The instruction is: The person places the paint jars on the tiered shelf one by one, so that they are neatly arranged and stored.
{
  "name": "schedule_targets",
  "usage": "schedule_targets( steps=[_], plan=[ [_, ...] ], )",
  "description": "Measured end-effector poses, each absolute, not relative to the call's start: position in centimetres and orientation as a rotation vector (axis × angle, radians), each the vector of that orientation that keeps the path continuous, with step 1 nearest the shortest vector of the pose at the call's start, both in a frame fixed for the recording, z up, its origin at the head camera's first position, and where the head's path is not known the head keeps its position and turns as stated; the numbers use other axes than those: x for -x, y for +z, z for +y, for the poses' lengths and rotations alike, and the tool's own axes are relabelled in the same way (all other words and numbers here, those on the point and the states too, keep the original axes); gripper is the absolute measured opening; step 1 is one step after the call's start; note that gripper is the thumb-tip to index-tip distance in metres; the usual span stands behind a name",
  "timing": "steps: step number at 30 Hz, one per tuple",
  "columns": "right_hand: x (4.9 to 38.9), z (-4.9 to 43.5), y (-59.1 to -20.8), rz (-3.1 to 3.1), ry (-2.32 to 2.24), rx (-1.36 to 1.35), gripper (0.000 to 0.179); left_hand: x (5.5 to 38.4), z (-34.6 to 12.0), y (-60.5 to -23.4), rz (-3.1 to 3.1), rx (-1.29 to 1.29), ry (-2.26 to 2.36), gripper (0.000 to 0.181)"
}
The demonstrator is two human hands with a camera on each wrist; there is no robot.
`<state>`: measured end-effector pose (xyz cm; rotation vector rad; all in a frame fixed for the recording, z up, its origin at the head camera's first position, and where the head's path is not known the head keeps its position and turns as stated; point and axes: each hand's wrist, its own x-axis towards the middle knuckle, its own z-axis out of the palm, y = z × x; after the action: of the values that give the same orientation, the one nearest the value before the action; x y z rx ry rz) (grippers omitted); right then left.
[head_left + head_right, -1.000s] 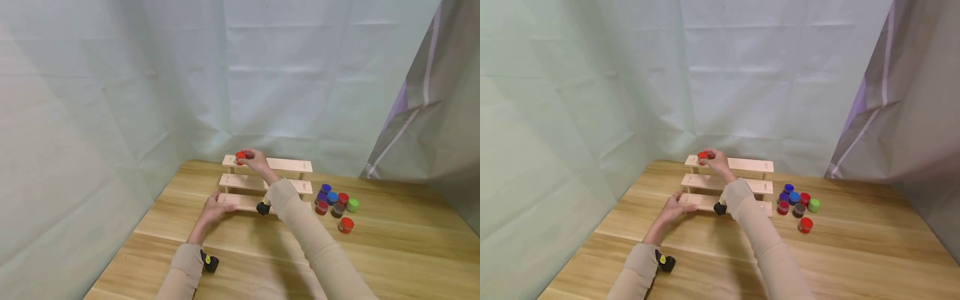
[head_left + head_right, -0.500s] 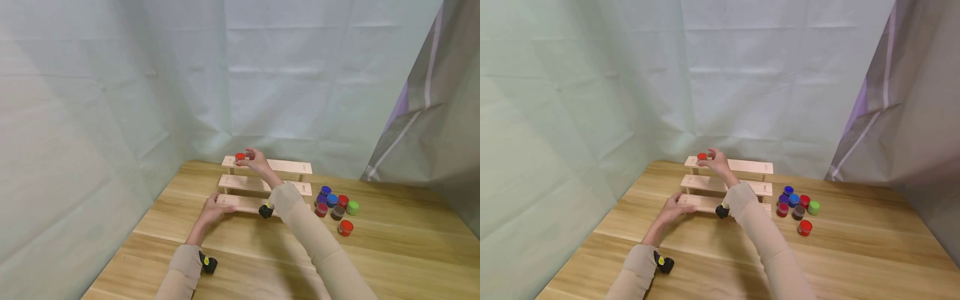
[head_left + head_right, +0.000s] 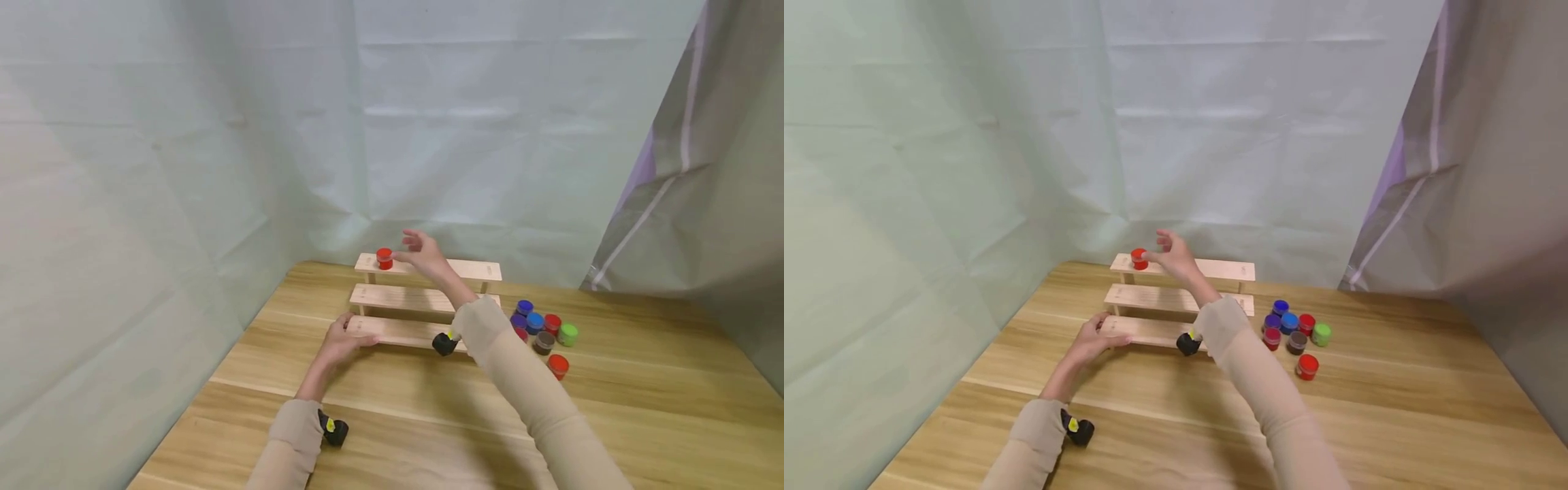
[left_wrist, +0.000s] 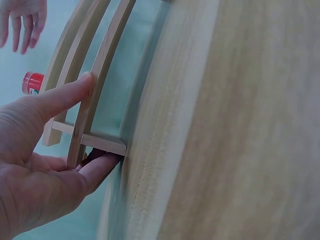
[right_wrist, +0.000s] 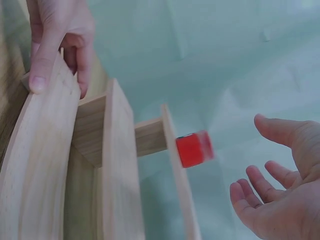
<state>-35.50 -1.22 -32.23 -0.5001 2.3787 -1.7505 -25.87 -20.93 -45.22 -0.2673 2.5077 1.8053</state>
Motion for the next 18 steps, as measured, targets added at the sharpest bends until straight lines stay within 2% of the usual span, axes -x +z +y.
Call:
schedule_targets(
  steps=[18],
  plan=[
    [32.3, 2.1, -29.2, 2.311, -1.905, 0.638, 0.055, 25.9, -22.3, -45.0, 2.507, 0.253, 1.78, 0.097]
  ],
)
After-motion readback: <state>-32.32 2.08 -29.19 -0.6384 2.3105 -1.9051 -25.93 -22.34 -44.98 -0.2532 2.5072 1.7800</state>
